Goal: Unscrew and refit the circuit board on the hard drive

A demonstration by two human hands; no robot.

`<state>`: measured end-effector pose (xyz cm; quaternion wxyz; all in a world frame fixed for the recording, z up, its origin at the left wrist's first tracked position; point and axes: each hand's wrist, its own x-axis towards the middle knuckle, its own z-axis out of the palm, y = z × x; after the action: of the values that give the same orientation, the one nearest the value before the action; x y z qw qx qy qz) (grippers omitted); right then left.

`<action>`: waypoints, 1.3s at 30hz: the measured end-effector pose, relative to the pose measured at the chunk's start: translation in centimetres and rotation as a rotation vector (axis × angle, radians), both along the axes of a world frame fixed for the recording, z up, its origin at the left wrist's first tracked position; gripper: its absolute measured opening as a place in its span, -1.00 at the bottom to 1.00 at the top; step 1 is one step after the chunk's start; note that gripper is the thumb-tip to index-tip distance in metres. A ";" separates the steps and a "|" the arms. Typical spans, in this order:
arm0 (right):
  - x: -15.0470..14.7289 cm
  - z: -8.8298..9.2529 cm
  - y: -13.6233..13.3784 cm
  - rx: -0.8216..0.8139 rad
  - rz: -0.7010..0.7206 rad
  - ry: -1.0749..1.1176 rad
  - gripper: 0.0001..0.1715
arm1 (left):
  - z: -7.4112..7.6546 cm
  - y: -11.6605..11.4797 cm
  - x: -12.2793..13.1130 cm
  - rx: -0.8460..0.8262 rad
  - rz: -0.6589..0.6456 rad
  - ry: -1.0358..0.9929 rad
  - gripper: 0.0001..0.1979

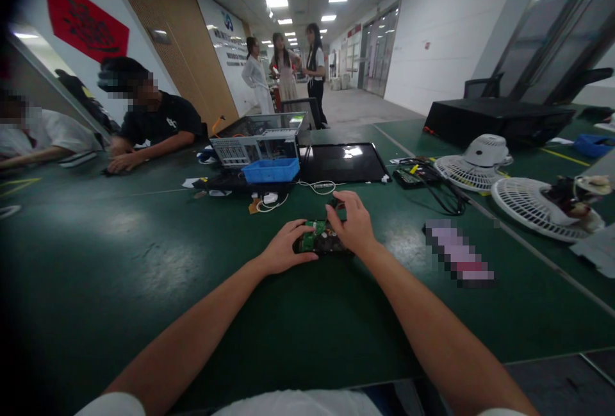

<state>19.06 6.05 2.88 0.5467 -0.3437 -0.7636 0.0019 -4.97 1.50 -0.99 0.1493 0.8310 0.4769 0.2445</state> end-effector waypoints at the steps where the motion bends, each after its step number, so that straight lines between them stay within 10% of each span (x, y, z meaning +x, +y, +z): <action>1: 0.0 -0.1 0.0 -0.009 0.013 -0.006 -0.56 | 0.0 0.0 0.0 0.004 0.000 0.000 -0.23; 39: -0.1 -0.5 0.1 -0.085 -0.036 0.047 -0.55 | -0.1 -0.2 0.1 0.001 -0.006 0.000 -0.23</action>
<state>18.97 6.19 2.35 0.5492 -0.3800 -0.7436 0.0325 -4.86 1.29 -1.06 0.1496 0.8325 0.4743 0.2442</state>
